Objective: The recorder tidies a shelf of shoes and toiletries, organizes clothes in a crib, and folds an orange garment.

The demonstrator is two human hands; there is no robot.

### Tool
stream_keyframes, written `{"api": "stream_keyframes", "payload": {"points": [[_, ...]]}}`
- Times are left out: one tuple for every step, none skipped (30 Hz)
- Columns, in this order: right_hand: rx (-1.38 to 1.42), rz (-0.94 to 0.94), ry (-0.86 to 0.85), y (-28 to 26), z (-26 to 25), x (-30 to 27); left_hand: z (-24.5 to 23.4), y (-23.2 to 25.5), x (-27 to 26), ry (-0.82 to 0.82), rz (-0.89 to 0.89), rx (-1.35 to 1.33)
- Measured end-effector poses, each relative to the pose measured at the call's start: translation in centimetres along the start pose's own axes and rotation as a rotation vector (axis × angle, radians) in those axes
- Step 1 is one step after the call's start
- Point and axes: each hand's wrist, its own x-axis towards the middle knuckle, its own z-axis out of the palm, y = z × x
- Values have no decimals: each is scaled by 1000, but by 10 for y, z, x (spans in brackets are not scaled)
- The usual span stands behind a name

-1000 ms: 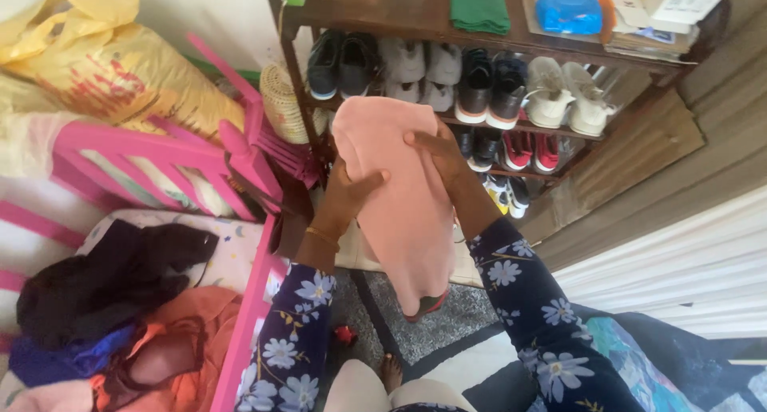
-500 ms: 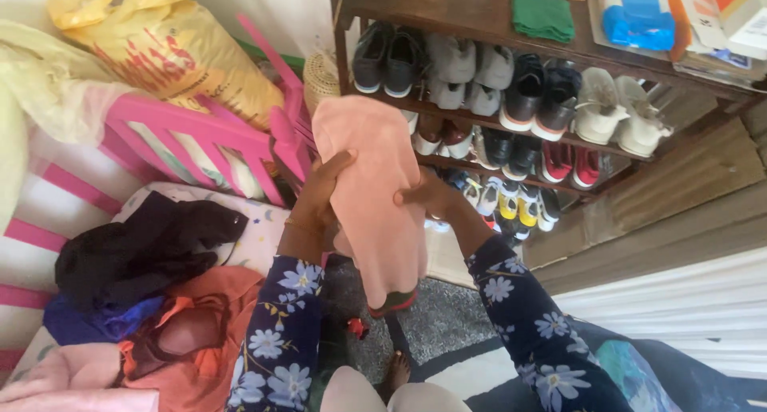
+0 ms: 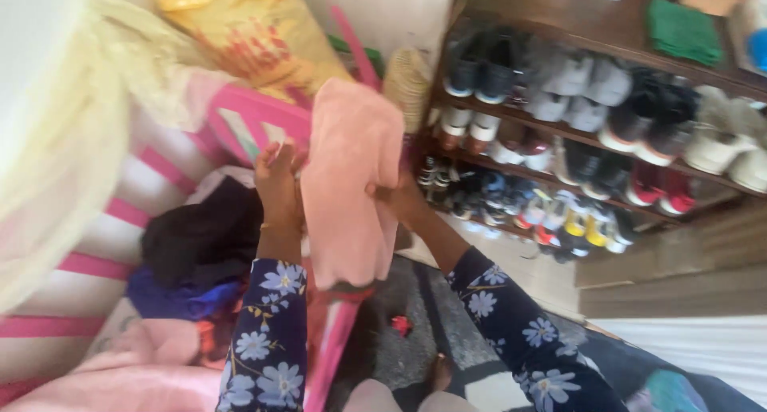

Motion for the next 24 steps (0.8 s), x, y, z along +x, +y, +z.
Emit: {"api": "stream_keyframes", "payload": {"points": [[-6, -16, 72, 10, 10, 16, 45, 32, 8, 267, -31, 248], [-14, -36, 142, 18, 19, 38, 96, 62, 19, 536, -43, 494], [-9, -42, 129, 16, 25, 57, 92, 70, 20, 538, -30, 503], [-96, -122, 174, 13, 30, 77, 89, 77, 22, 419, 43, 780], [-182, -204, 219, 10, 34, 97, 86, 83, 24, 294, 116, 1055], [-179, -200, 215, -4, 45, 106, 91, 90, 28, 298, 114, 1060], [-205, -221, 282, -18, 54, 115, 95, 96, 32, 219, 206, 1185], [-236, -240, 356, -32, 58, 120, 102, 97, 36, 133, 294, 1299], [-239, -235, 361, -37, 61, 125, 97, 94, 39, 132, 287, 1295], [-226, -207, 402, -41, 63, 127, 93, 90, 41, 142, 272, 1303], [-213, -179, 443, -45, 63, 130, 89, 84, 44, 152, 256, 1312], [-216, -165, 458, -44, 63, 130, 84, 77, 46, 146, 237, 1304], [-308, -203, 465, -42, 63, 130, 80, 69, 48, 55, 181, 1386], [-403, -242, 466, -41, 62, 129, 76, 60, 49, -36, 128, 1463], [-410, -229, 477, -39, 60, 128, 72, 51, 50, -40, 113, 1452], [-505, -268, 471, -38, 58, 128, 69, 41, 51, -178, 45, 1569], [-600, -307, 464, -37, 55, 128, 67, 31, 52, -323, -23, 1678], [-608, -299, 469, -37, 53, 128, 63, 23, 51, -325, -30, 1668], [-703, -340, 458, -36, 50, 129, 60, 14, 50, -337, 43, 1675], [-795, -384, 444, -36, 48, 131, 57, 7, 52, -349, 121, 1685], [-799, -379, 448, -36, 45, 133, 49, -9, 51, -351, 117, 1679], [-889, -416, 426, -33, 45, 132, 42, -23, 44, -345, 99, 1715], [-978, -453, 402, -30, 45, 130, 34, -37, 37, -340, 80, 1750], [-977, -441, 396, -27, 47, 127, 47, -26, 35, -336, 65, 1750]]}}
